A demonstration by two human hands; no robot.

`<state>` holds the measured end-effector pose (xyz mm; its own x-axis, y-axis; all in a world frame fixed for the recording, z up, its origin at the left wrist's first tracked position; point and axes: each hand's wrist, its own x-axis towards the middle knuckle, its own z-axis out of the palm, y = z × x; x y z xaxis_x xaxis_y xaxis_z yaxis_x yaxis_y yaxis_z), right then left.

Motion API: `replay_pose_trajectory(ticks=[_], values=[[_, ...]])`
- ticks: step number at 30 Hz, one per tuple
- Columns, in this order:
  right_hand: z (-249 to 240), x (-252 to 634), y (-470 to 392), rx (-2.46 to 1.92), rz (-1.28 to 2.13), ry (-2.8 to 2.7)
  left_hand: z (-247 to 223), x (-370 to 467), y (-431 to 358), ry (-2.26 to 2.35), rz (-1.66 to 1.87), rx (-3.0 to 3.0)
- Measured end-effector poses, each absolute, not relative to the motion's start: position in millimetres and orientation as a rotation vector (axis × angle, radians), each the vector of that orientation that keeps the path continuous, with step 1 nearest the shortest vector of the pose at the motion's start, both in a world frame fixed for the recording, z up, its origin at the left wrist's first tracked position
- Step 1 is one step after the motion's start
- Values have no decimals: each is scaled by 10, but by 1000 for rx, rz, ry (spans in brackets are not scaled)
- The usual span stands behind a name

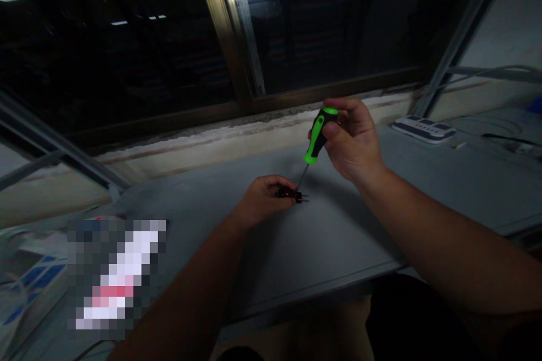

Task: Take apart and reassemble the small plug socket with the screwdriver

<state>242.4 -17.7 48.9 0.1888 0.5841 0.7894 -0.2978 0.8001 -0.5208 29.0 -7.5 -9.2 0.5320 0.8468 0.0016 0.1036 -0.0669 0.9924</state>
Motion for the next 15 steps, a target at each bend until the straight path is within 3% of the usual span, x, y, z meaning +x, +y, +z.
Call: replay_pose_trajectory(ticks=[10, 15], values=[[532, 2447, -234, -184, 761, -1285, -109, 297, -63, 843, 739, 1475], [515, 2449, -172, -212, 634, -1235, -79, 295, -71, 841, 759, 1472]])
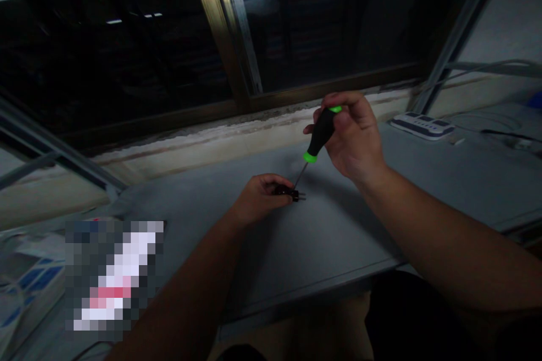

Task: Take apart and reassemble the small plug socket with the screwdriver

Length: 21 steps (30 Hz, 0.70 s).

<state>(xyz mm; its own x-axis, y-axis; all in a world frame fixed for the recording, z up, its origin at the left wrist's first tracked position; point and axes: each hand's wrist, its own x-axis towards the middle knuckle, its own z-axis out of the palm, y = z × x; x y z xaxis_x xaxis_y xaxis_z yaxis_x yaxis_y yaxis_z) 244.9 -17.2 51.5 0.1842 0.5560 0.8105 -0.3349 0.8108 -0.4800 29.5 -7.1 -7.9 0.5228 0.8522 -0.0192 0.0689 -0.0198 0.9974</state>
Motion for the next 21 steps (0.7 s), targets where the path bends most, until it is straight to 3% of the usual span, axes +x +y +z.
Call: replay_pose_trajectory(ticks=[4, 16, 21], values=[[489, 2457, -131, -276, 560, -1243, -63, 289, -101, 838, 730, 1471], [599, 2446, -277, -277, 771, -1220, -66, 311, -106, 815, 716, 1444], [552, 2460, -186, -357, 614, -1182, -35, 299, -101, 810, 728, 1436]])
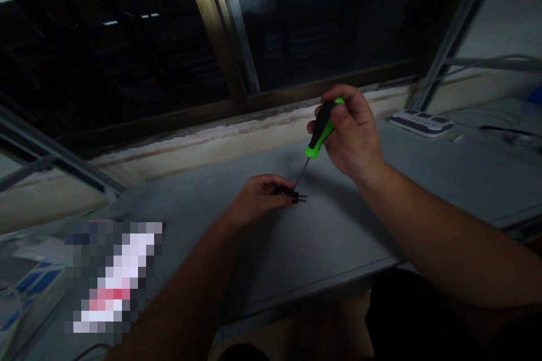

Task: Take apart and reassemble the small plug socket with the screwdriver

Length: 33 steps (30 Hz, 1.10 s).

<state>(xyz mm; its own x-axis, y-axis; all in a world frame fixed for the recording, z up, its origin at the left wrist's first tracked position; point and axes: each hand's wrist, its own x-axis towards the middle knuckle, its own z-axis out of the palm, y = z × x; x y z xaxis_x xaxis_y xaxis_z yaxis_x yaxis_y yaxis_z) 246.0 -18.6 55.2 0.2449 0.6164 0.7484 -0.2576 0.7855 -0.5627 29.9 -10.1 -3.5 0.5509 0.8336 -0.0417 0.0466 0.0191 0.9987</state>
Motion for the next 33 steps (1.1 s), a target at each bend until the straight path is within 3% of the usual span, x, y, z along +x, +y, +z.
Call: replay_pose_trajectory(ticks=[26, 33], values=[[466, 2509, -20, -325, 909, -1053, -3, 324, -163, 791, 601, 1381], [404, 2585, 98, -445, 808, -1096, -3, 319, -158, 804, 589, 1400]])
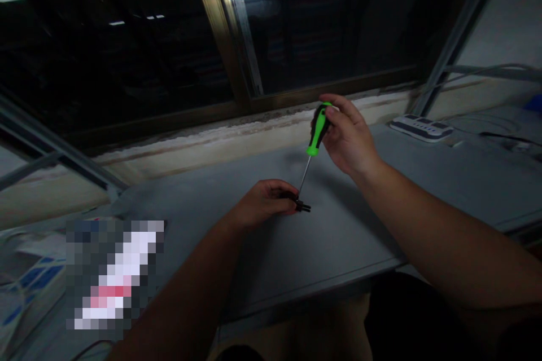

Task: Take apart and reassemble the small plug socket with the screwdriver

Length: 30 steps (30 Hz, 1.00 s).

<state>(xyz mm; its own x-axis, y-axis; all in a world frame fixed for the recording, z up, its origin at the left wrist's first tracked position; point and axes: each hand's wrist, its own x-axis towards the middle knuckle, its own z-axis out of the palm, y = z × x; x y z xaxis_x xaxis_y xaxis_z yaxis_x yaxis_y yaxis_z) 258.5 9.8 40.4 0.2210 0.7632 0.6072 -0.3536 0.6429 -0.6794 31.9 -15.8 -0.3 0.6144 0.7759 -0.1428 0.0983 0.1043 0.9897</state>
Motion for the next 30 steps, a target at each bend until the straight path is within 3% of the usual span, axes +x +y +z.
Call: replay_pose_trajectory(ticks=[30], values=[[397, 2597, 69, -467, 1109, -907, 5, 315, -143, 836, 616, 1405]])
